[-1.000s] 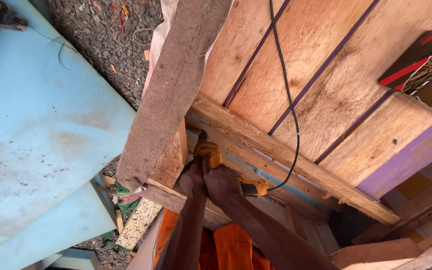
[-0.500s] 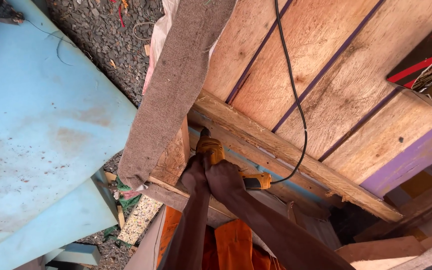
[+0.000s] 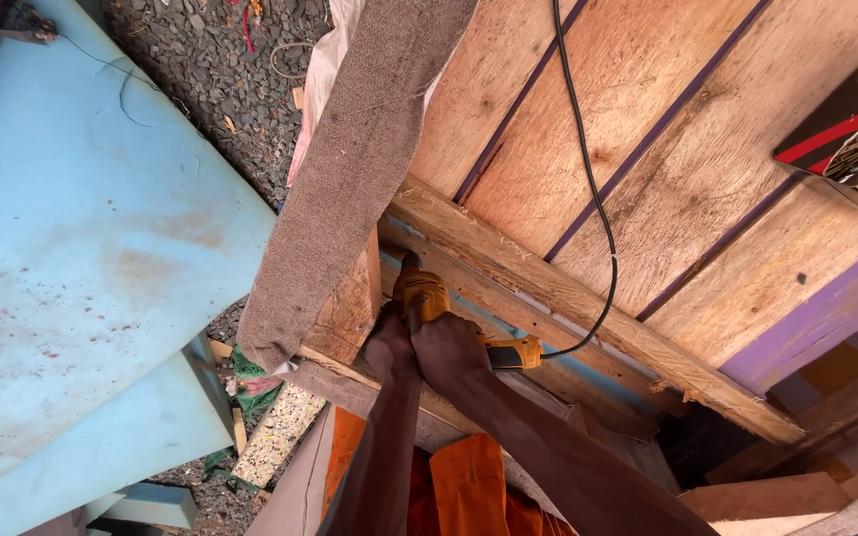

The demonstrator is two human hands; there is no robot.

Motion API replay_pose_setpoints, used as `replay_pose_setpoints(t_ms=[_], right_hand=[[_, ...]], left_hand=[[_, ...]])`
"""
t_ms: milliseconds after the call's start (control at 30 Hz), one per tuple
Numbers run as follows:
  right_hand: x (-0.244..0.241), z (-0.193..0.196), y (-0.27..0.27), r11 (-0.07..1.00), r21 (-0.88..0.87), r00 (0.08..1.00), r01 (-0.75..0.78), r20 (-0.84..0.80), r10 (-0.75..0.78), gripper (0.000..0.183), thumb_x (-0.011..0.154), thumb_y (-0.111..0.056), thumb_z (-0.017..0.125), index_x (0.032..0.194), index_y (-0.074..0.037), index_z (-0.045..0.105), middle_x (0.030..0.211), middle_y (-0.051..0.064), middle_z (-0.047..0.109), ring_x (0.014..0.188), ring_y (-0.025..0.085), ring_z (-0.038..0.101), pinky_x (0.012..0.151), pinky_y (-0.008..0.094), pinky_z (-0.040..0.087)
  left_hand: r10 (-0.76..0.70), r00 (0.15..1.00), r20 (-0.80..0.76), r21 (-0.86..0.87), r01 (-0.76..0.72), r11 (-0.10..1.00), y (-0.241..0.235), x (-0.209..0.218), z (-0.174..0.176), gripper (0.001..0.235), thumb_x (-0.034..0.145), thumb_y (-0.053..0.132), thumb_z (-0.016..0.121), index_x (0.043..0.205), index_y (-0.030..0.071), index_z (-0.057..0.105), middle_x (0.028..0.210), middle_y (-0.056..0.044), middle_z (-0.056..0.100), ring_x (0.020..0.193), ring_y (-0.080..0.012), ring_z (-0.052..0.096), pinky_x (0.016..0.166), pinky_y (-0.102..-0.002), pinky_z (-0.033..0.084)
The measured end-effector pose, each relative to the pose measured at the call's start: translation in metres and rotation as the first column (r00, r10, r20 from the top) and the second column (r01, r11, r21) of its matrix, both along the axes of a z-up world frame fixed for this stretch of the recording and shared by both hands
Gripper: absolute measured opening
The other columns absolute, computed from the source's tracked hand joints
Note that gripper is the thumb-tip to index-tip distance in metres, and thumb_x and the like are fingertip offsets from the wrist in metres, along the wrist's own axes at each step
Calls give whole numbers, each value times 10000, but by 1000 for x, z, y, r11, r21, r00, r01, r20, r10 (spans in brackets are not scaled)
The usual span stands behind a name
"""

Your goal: Using a power drill to drive screws into a wooden furniture frame to reinforce or repair it.

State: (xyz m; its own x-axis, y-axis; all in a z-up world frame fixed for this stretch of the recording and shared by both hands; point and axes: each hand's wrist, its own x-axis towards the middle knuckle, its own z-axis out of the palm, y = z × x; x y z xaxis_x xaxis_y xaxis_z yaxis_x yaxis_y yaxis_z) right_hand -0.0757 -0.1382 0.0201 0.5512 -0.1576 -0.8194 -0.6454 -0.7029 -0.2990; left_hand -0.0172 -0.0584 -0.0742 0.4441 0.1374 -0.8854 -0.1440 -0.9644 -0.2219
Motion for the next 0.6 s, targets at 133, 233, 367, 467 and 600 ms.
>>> replay_pose_setpoints(t_ms=[133, 233, 367, 467, 600], right_hand=[[11, 25, -23, 998, 10, 998, -56, -31, 57, 374, 917, -182, 650, 1180, 84, 659, 821, 281, 682, 721, 407, 724, 620, 562, 612], [11, 24, -23, 997, -24, 996, -79, 40, 80, 308, 895, -143, 697, 1073, 108, 709, 749, 272, 684, 686, 402, 711, 591, 559, 614], [2, 24, -20, 1000, -26, 995, -5, 98, 7, 291, 896, -147, 709, 1057, 96, 724, 754, 266, 690, 703, 387, 720, 599, 569, 622], [0, 22, -19, 998, -58, 995, -26, 90, 31, 314, 909, -140, 686, 1116, 96, 682, 730, 241, 690, 684, 367, 722, 570, 552, 619], [-12, 7, -4, 968, 5, 964, 251, 93, -251, 268, 890, -194, 702, 1035, 28, 734, 775, 198, 712, 743, 377, 739, 605, 535, 638]], left_hand=[[-29, 999, 19, -44, 29, 999, -21, 7, 24, 476, 1013, 566, 369, 1086, 268, 734, 1151, 74, 771, 1204, -116, 678, 1088, -314, 474], [189, 982, -23, -147, -190, 971, 137, -39, -241, 439, 986, 566, 380, 1074, 365, 760, 1203, 154, 752, 1265, -66, 625, 1153, -240, 374], [80, 993, 85, -166, -65, 984, 38, -17, -68, 411, 987, 533, 385, 973, 336, 746, 1127, 148, 769, 1191, -66, 667, 1106, -262, 435], [-216, 942, 256, -112, 251, 961, 25, -15, -40, 406, 1005, 363, 416, 908, 182, 766, 894, -4, 786, 997, -184, 765, 874, -385, 572], [-78, 994, 79, -129, 88, 988, 6, -3, -19, 525, 994, 557, 360, 1085, 229, 760, 1188, 8, 759, 1211, -199, 672, 990, -353, 495]])
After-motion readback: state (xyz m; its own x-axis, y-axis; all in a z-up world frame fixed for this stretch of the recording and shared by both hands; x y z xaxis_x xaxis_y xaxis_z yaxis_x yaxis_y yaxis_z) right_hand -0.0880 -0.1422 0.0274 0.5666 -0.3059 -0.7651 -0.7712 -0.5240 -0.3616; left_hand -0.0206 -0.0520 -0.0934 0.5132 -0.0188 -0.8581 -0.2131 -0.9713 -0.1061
